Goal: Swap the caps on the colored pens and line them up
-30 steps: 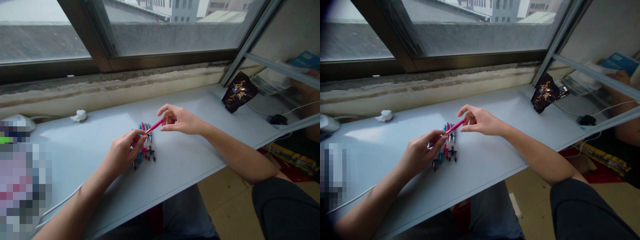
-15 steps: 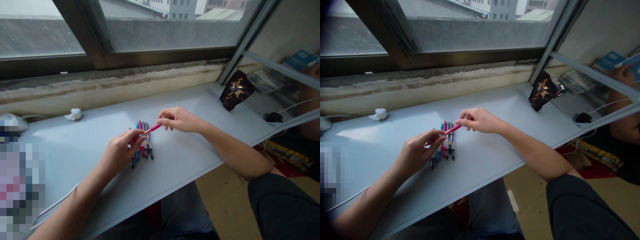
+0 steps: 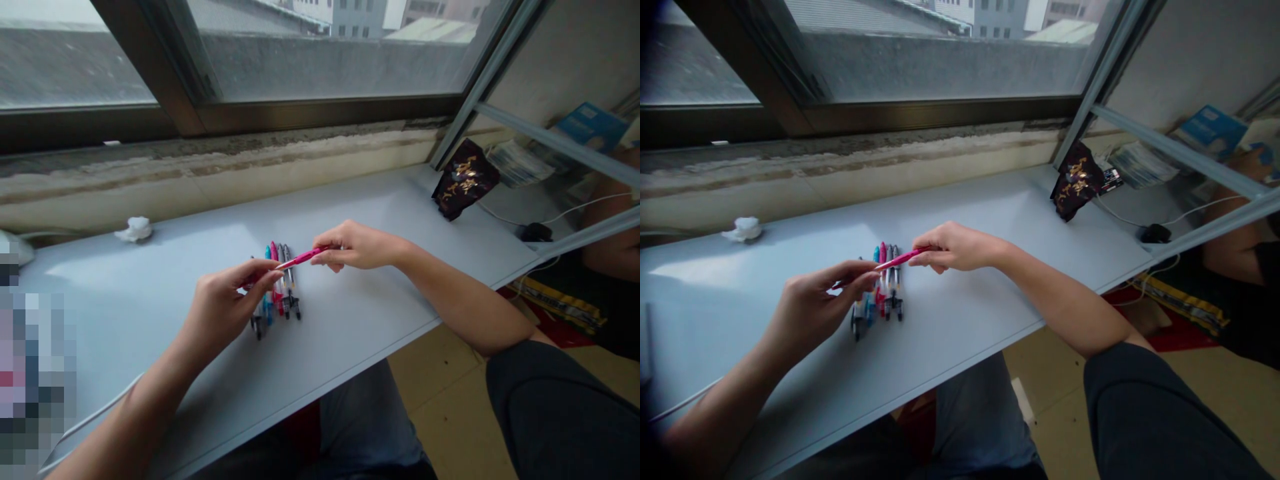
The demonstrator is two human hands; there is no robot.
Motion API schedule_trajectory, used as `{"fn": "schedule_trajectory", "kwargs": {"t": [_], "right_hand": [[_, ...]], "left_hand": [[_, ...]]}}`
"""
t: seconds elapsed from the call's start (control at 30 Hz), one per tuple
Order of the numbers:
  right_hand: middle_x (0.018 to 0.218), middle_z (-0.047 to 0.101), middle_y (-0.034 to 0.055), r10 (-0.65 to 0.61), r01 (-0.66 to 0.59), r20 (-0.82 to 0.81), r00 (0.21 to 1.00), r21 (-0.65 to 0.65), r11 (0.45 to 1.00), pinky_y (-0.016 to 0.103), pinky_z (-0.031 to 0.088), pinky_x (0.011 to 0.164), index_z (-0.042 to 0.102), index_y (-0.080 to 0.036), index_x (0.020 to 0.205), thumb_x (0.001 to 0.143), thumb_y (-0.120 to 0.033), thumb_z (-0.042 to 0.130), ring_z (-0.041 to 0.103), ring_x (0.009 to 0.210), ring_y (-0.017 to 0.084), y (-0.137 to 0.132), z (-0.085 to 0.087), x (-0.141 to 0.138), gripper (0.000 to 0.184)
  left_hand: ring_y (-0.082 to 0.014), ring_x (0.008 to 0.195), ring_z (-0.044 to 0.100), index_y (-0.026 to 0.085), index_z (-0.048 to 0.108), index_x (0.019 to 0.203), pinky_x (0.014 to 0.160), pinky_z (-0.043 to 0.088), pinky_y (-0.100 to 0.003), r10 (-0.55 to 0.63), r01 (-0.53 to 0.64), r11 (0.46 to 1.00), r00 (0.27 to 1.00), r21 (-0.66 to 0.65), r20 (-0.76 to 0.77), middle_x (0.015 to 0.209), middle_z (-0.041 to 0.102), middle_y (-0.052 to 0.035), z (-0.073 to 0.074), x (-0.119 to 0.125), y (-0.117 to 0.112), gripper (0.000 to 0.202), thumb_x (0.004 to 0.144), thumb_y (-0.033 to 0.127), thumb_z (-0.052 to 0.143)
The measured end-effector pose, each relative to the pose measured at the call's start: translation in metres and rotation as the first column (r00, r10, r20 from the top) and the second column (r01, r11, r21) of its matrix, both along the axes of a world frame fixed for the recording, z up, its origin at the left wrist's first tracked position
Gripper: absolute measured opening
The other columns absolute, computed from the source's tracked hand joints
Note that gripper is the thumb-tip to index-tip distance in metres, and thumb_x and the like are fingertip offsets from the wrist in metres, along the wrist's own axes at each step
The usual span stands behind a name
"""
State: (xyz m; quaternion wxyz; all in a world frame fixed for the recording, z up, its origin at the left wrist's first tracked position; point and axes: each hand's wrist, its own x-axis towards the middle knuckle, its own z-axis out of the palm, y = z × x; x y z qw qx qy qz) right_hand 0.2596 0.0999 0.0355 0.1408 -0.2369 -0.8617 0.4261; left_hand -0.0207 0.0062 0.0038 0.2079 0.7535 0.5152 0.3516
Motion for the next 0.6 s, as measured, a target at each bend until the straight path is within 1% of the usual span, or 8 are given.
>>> {"fn": "schedule_trajectory", "kwargs": {"t": [0.07,0.17,0.27,0.33,0.4,0.47,0.53,0.6], "right_hand": [[0.06,0.064,-0.0012,0.009,-0.008,0.011,1.0,-0.052,0.999,0.025,0.041,0.065,0.064,-0.017,0.075,0.112,-0.055,0.052,0.055,0.059,0.01,-0.001,0.0,0.0,0.055],[0.051,0.06,-0.002,-0.019,0.022,0.026,0.999,-0.144,0.989,0.025,0.041,0.062,0.063,-0.018,0.068,0.112,-0.065,0.047,0.053,0.051,0.009,-0.003,0.001,0.0,0.067],[0.044,0.055,-0.0023,-0.038,0.044,0.026,0.999,-0.246,0.968,0.025,0.04,0.056,0.061,-0.018,0.062,0.11,-0.072,0.049,0.05,0.045,0.008,-0.004,0.003,-0.001,0.073],[0.043,0.054,-0.0023,-0.049,0.049,0.007,0.999,-0.308,0.95,0.025,0.04,0.054,0.061,-0.018,0.06,0.108,-0.072,0.051,0.049,0.042,0.008,-0.004,0.002,-0.003,0.074],[0.046,0.058,-0.0017,-0.116,0.091,-0.052,0.992,-0.347,0.933,0.025,0.042,0.055,0.065,-0.016,0.063,0.105,-0.071,0.059,0.052,0.044,0.008,-0.005,-0.001,-0.008,0.069],[0.053,0.064,-0.0006,-0.24,0.166,-0.155,0.958,-0.38,0.91,0.024,0.044,0.056,0.069,-0.016,0.069,0.099,-0.068,0.069,0.056,0.05,0.009,-0.006,-0.006,-0.014,0.06],[0.06,0.067,-0.0007,-0.353,0.227,-0.254,0.9,-0.419,0.879,0.023,0.045,0.057,0.069,-0.016,0.072,0.093,-0.066,0.077,0.057,0.054,0.009,-0.008,-0.012,-0.019,0.055],[0.062,0.066,-0.0016,-0.417,0.258,-0.304,0.857,-0.448,0.856,0.023,0.045,0.055,0.069,-0.016,0.073,0.091,-0.064,0.079,0.056,0.055,0.008,-0.009,-0.016,-0.023,0.053]], "left_hand": [[-0.0149,0.068,0.073,0.021,0.084,0.107,0.064,0.058,-0.023,-0.012,0.012,1.0,1.0,0.027,0.006,0.08,0.081,-0.0007,0.001,0.0,-0.002,0.033,0.105,0.05,0.07],[-0.0139,0.066,0.071,0.022,0.084,0.11,0.064,0.058,-0.024,-0.024,0.032,0.987,0.998,0.161,-0.053,0.083,0.082,-0.0004,0.001,0.0,-0.003,0.026,0.107,0.043,0.07],[-0.0146,0.069,0.072,0.023,0.084,0.112,0.073,0.058,-0.027,-0.013,0.063,0.939,0.989,0.339,-0.147,0.084,0.083,-0.0008,0.002,0.003,-0.005,0.019,0.108,0.036,0.071],[-0.0143,0.07,0.073,0.022,0.083,0.113,0.076,0.057,-0.027,-0.001,0.076,0.91,0.983,0.408,-0.182,0.084,0.082,-0.0004,0.002,0.005,-0.007,0.016,0.109,0.033,0.072],[-0.0124,0.067,0.07,0.022,0.08,0.118,0.073,0.056,-0.025,0.001,0.077,0.91,0.982,0.408,-0.188,0.082,0.079,0.0011,0.001,0.007,-0.008,0.016,0.109,0.032,0.071],[-0.0104,0.063,0.065,0.023,0.075,0.131,0.069,0.055,-0.022,-0.044,0.103,0.93,0.984,0.353,-0.171,0.081,0.076,0.0034,0.0,0.009,-0.009,0.023,0.11,0.033,0.07],[-0.0108,0.066,0.067,0.023,0.067,0.145,0.07,0.057,-0.022,-0.152,0.193,0.936,0.976,0.296,-0.156,0.087,0.077,0.0022,-0.001,0.011,-0.01,0.035,0.111,0.034,0.068],[-0.0144,0.08,0.073,0.023,0.064,0.149,0.077,0.06,-0.025,-0.284,0.324,0.91,0.942,0.26,-0.179,0.103,0.08,-0.0039,-0.001,0.014,-0.011,0.039,0.111,0.033,0.067]]}}
